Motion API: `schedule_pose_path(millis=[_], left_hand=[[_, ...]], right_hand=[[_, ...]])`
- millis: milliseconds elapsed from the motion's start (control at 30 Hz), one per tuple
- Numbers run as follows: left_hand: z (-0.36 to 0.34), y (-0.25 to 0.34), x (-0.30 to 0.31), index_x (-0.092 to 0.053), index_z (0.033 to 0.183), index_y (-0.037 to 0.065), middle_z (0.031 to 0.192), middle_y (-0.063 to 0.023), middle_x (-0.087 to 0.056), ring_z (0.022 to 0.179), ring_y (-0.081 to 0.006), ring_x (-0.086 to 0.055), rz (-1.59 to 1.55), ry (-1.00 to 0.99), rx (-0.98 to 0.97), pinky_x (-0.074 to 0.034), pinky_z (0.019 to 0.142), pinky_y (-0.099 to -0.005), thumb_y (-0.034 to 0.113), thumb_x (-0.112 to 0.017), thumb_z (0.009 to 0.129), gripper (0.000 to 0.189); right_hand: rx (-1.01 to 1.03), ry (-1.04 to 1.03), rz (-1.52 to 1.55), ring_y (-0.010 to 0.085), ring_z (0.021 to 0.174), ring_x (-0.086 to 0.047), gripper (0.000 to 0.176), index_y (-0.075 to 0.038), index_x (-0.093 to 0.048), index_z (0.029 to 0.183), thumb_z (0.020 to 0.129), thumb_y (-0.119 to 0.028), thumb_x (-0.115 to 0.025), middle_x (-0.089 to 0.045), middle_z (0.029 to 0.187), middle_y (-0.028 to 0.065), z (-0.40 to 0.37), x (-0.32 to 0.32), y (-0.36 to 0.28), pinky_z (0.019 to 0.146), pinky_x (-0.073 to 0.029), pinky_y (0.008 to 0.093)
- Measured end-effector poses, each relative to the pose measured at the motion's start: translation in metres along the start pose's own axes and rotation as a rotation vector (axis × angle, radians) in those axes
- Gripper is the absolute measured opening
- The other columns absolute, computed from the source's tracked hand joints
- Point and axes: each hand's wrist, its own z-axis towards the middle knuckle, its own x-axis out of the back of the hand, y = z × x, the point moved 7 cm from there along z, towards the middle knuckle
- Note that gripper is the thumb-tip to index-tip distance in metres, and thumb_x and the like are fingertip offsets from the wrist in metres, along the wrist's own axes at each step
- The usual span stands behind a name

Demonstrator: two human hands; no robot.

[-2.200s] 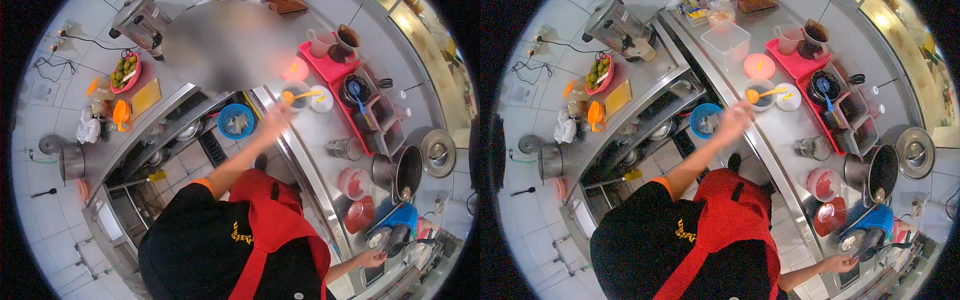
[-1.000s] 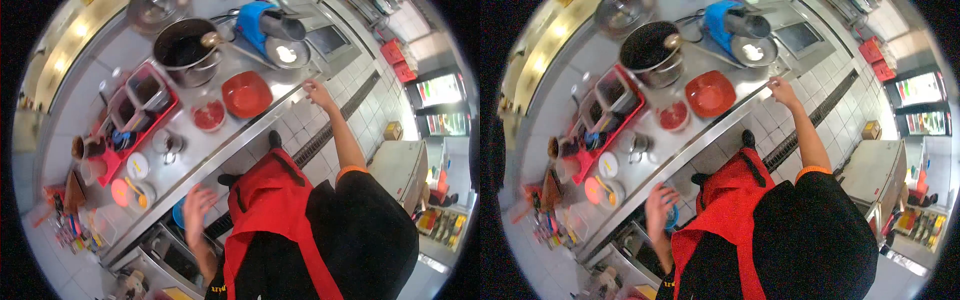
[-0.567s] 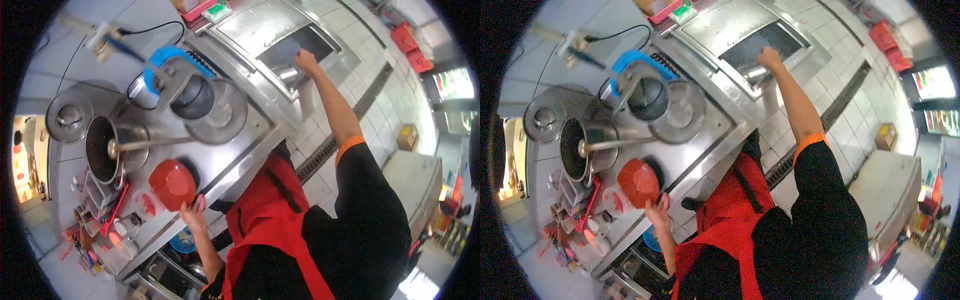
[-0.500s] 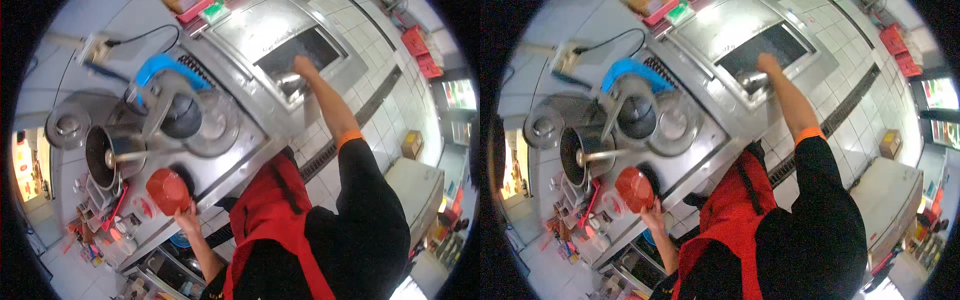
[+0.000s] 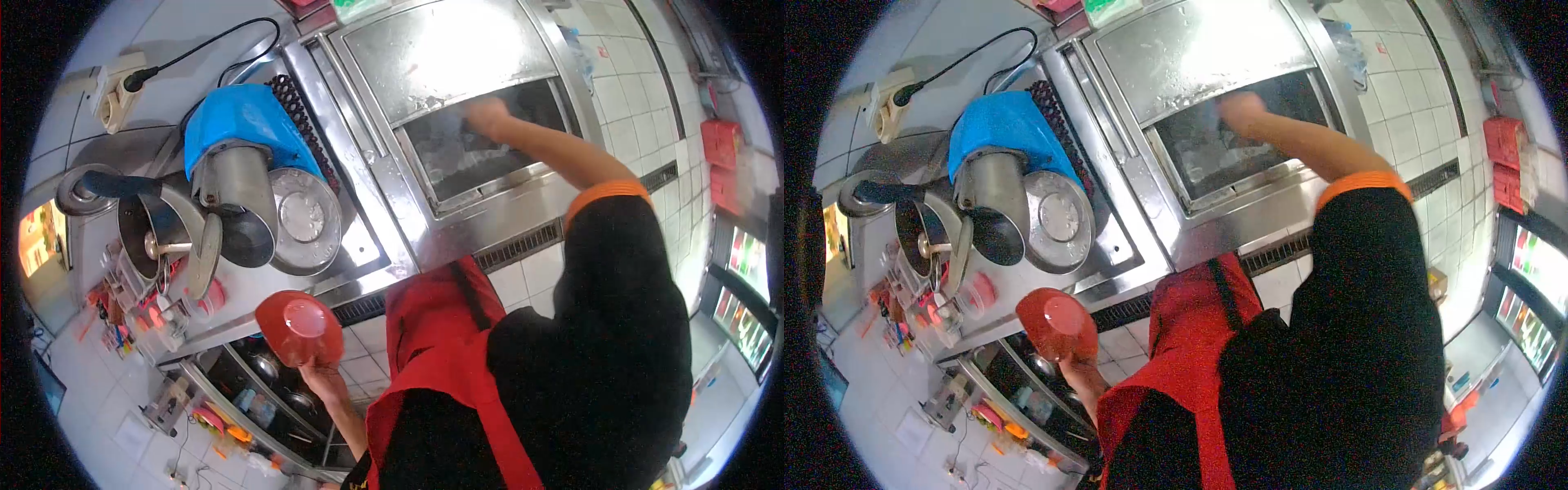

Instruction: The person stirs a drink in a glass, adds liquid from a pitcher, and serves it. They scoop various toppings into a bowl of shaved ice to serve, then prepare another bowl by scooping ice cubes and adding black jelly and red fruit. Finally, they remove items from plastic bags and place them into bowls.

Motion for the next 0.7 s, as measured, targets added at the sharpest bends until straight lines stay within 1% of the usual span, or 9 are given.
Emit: schedule_pose_path(millis=[100, 200, 267, 333, 400, 467, 533, 667, 700], left_hand=[[-0.035, -0.020, -0.018, -0.040, 0.136, 0.013, 0.129, -0.0099, -0.052, 0.108, -0.0282, -0.059, -0.017, 0.060, 0.078, -0.055, 0.080, -0.0465, 0.010, -0.049, 0.086, 0.051], [-0.063, -0.024, -0.033, -0.041, 0.135, 0.013, 0.128, -0.0108, -0.052, 0.107, -0.0281, -0.060, 0.038, 0.051, 0.106, -0.056, 0.076, -0.0445, 0.012, -0.050, 0.087, 0.049], [-0.077, -0.032, -0.025, -0.042, 0.133, 0.013, 0.128, -0.0118, -0.052, 0.105, -0.0285, -0.060, 0.044, 0.080, 0.124, -0.057, 0.073, -0.0433, 0.013, -0.050, 0.088, 0.046], [-0.088, -0.041, -0.022, -0.042, 0.132, 0.011, 0.129, -0.0126, -0.051, 0.104, -0.0298, -0.061, 0.043, 0.186, 0.125, -0.057, 0.073, -0.0438, 0.014, -0.050, 0.089, 0.044], [-0.094, -0.048, -0.024, -0.041, 0.133, 0.011, 0.130, -0.0133, -0.051, 0.105, -0.0304, -0.061, 0.006, 0.159, 0.134, -0.058, 0.072, -0.0443, 0.013, -0.049, 0.089, 0.045], [-0.099, -0.053, -0.027, -0.040, 0.134, 0.011, 0.130, -0.0141, -0.050, 0.105, -0.0310, -0.061, -0.031, 0.145, 0.128, -0.058, 0.072, -0.0448, 0.012, -0.049, 0.089, 0.046], [-0.104, -0.053, -0.025, -0.037, 0.136, 0.012, 0.130, -0.0150, -0.050, 0.106, -0.0328, -0.060, 0.007, 0.127, 0.126, -0.058, 0.073, -0.0468, 0.010, -0.049, 0.089, 0.049], [-0.108, -0.066, -0.016, -0.035, 0.138, 0.012, 0.131, -0.0153, -0.049, 0.107, -0.0340, -0.060, -0.046, 0.144, 0.103, -0.058, 0.075, -0.0471, 0.009, -0.050, 0.088, 0.052], [-0.109, -0.068, -0.022, -0.035, 0.138, 0.012, 0.131, -0.0154, -0.049, 0.107, -0.0342, -0.060, -0.080, 0.134, 0.124, -0.058, 0.076, -0.0469, 0.008, -0.050, 0.088, 0.052]], right_hand=[[-0.204, -0.012, 0.105, 0.0319, 0.083, -0.068, 0.017, -0.002, -0.064, 0.093, 0.085, -0.013, -0.053, -0.067, 0.084, 0.0167, -0.041, -0.001, 0.053, 0.070, -0.056, 0.0457], [-0.120, 0.223, 0.030, 0.0337, 0.078, -0.068, 0.016, -0.002, -0.060, 0.097, 0.089, -0.012, -0.050, -0.066, 0.083, 0.0194, -0.062, 0.013, 0.059, 0.066, -0.056, 0.0451], [-0.392, 0.244, 0.091, 0.0356, 0.077, -0.068, 0.016, -0.001, -0.056, 0.097, 0.091, -0.014, -0.049, -0.066, 0.081, 0.0200, -0.079, 0.025, 0.073, 0.060, -0.057, 0.0435], [-0.362, 0.245, 0.054, 0.0356, 0.075, -0.068, 0.020, -0.002, -0.056, 0.094, 0.094, -0.020, -0.046, -0.066, 0.082, 0.0208, -0.078, 0.006, 0.080, 0.054, -0.056, 0.0409], [-0.316, 0.186, 0.073, 0.0383, 0.078, -0.067, 0.029, -0.001, -0.055, 0.096, 0.096, -0.024, -0.037, -0.065, 0.083, 0.0244, -0.066, -0.052, 0.088, 0.062, -0.056, 0.0456], [-0.247, 0.199, 0.295, 0.0428, 0.080, -0.066, 0.034, 0.001, -0.052, 0.098, 0.098, -0.025, -0.030, -0.064, 0.087, 0.0284, -0.061, -0.063, 0.091, 0.072, -0.054, 0.0500], [-0.440, 0.184, 0.423, 0.0469, 0.082, -0.064, 0.035, 0.003, -0.049, 0.103, 0.098, -0.024, -0.028, -0.062, 0.093, 0.0313, -0.061, -0.051, 0.083, 0.080, -0.051, 0.0527], [-0.421, 0.160, 0.259, 0.0438, 0.082, -0.065, 0.029, 0.002, -0.048, 0.113, 0.093, -0.018, -0.043, -0.061, 0.098, 0.0308, -0.070, 0.021, 0.035, 0.074, -0.054, 0.0507], [-0.379, 0.232, 0.164, 0.0385, 0.084, -0.067, 0.029, 0.002, -0.051, 0.114, 0.089, -0.011, -0.048, -0.064, 0.095, 0.0267, -0.058, 0.009, 0.030, 0.071, -0.056, 0.0468]])
